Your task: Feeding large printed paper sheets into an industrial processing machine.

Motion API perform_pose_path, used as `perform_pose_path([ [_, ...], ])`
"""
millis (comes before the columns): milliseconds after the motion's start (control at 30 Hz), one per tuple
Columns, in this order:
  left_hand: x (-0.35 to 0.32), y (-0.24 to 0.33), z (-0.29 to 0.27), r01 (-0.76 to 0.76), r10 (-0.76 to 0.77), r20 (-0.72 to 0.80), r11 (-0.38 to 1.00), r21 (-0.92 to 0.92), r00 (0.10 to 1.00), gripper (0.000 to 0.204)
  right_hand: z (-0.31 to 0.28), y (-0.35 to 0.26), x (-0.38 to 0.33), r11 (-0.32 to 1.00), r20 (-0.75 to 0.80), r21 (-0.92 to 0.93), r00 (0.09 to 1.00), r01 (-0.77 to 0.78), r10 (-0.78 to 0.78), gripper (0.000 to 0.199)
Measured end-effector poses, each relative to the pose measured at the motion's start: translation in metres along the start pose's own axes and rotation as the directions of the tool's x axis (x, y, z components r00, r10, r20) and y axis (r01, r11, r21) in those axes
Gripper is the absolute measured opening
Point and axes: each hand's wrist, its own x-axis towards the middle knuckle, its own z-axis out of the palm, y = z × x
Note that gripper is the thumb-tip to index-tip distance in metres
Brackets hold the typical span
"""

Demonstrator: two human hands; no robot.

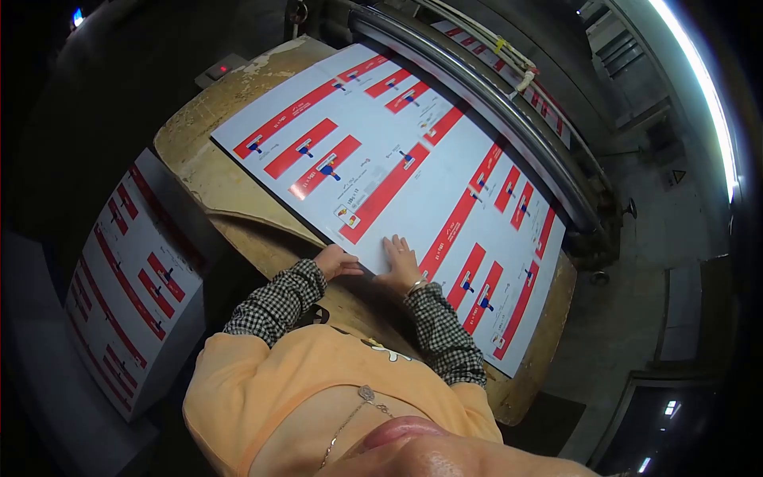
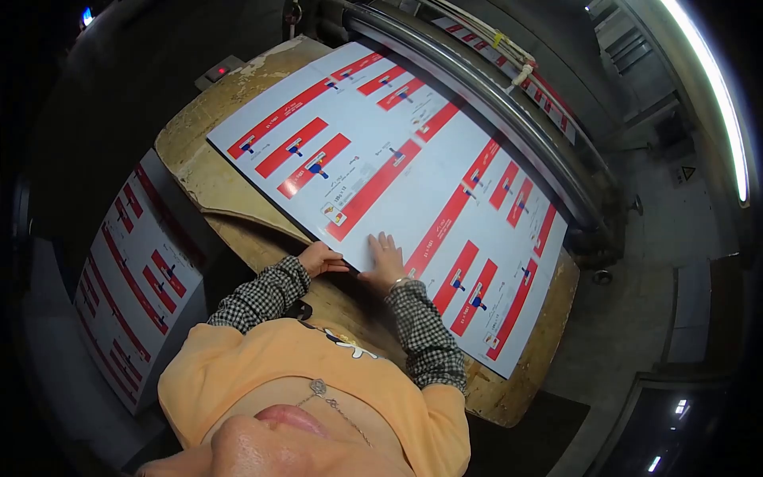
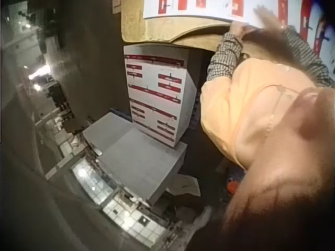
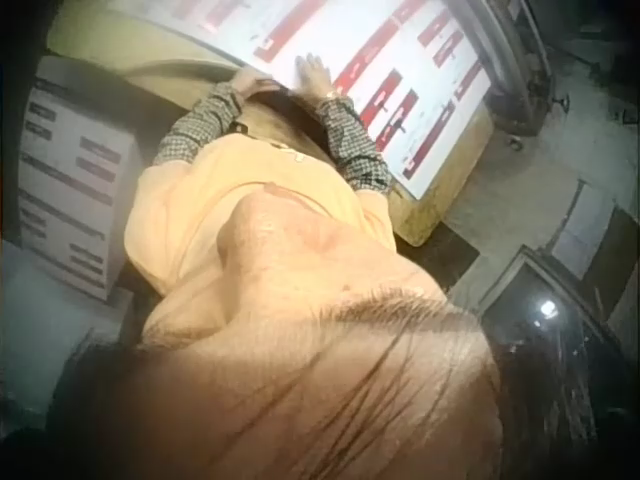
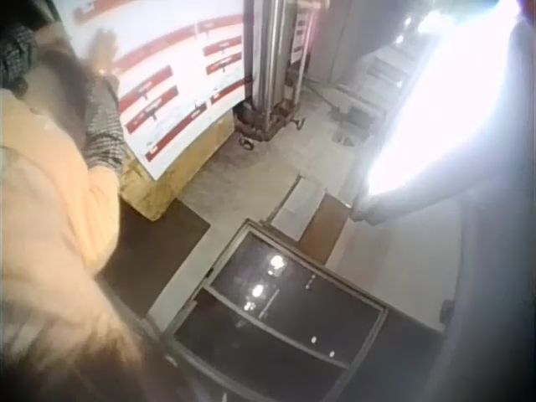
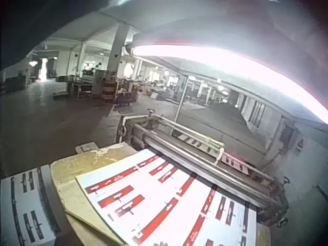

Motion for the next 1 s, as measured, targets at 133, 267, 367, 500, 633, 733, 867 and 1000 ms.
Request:
perform_pose_path([
  [133,-0.005,0.01,0.005,0.114,-0.115,-0.011,0.992,-0.046,0.993,0.032,-0.032,0.009,0.003,0.962,0.131,0.272,0.991,0.001,-0.038,0.047],
  [267,0.038,-0.058,-0.069,0.121,-0.117,-0.226,0.993,0.006,0.967,0.028,-0.051,-0.01,-0.004,0.749,0.059,0.657,0.996,-0.084,0.059,0.031],
  [367,0.049,-0.07,-0.064,0.089,-0.087,-0.279,0.996,-0.005,0.956,0.017,-0.029,-0.002,-0.012,0.832,-0.063,0.551,0.998,0.06,-0.03,0.036],
  [500,0.017,-0.009,0.002,0.053,-0.068,-0.182,0.995,-0.085,0.981,0.023,-0.003,0.01,-0.016,0.826,-0.028,0.563,1.0,0.012,0.004,0.038],
  [633,0.006,-0.006,-0.003,0.075,-0.09,-0.106,0.988,-0.134,0.99,0.029,0.004,0.025,0.009,0.824,0.021,0.565,0.999,-0.041,0.035,0.039],
  [733,0.006,-0.002,0.001,0.055,-0.07,-0.139,0.993,-0.107,0.988,0.031,0.01,0.042,0.037,0.826,-0.095,0.549,0.972,-0.13,0.217,0.043],
  [867,0.006,0.002,0.009,0.098,-0.108,-0.194,0.993,-0.065,0.975,0.031,0.011,0.027,0.034,0.93,-0.146,0.308,0.956,-0.201,0.256,0.064],
  [1000,0.004,0.0,0.006,0.03,-0.038,-0.143,0.998,-0.06,0.989,0.032,-0.004,-0.012,0.0,0.993,0.116,-0.097,0.991,-0.061,0.072,0.096],
])
